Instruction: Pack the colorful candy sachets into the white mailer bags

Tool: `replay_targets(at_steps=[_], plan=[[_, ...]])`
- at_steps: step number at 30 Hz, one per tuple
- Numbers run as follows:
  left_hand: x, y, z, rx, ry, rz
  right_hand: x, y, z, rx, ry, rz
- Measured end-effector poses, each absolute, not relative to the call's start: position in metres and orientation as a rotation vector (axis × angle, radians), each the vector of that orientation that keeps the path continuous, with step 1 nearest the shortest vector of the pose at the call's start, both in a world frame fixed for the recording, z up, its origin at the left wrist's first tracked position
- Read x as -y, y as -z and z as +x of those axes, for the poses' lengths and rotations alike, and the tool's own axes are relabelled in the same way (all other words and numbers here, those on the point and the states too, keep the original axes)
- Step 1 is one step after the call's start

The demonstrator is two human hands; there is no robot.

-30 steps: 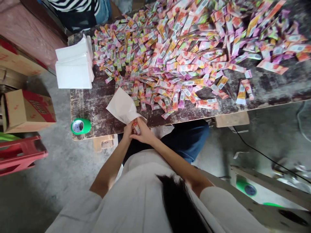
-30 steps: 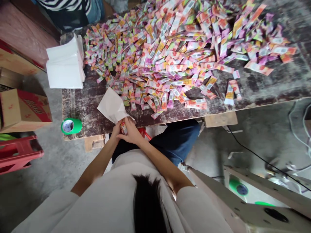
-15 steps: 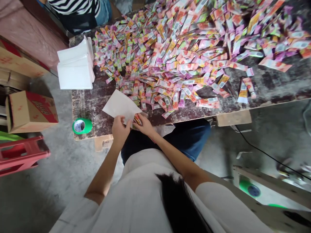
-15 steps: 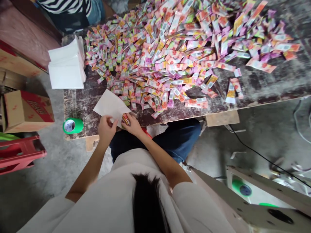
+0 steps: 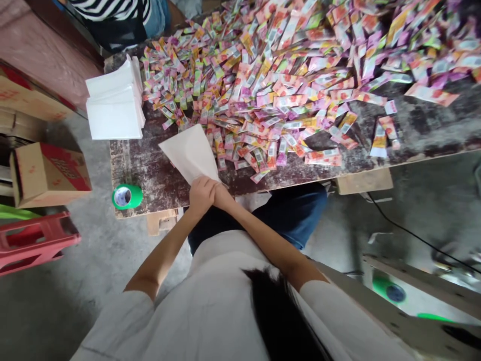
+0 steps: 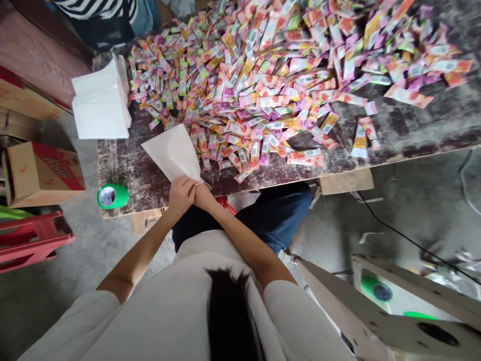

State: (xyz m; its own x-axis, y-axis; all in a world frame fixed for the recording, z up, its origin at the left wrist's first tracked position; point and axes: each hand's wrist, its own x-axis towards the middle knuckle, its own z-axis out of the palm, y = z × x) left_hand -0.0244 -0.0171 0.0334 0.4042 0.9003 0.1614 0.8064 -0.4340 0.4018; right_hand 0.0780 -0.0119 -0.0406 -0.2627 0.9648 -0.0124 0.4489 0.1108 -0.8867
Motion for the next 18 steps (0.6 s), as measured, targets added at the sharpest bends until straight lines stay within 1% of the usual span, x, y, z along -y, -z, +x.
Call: replay_targets(at_steps=[2,4,8,10,13,15,18], plan=[[0.031,-0.025,-0.033,-1.681,-0.783,2.139,0.010,0.038,0.087,1.611,-1.178,-1.378],[0.043,-0.012,-0.043,-1.760,-0.960,1.746,0.010,0.033,0.096,1.361,-1.344,-1.326],[0.054,0.015,-0.057,-1.658,-0.957,1.114,0.011,0.028,0.099,0.899,-1.766,-1.045],[0.056,0.022,-0.059,-1.663,-0.917,0.942,0.011,0.029,0.095,0.772,-1.819,-0.936],[0.055,0.025,-0.057,-1.644,-0.849,0.790,0.012,0.033,0.088,0.867,-1.721,-0.988],[0.054,0.026,-0.056,-1.675,-0.857,0.757,0.012,0.034,0.084,1.160,-1.573,-1.155],[0.053,0.029,-0.056,-1.735,-0.848,0.777,0.010,0.032,0.076,1.715,-1.236,-1.416]])
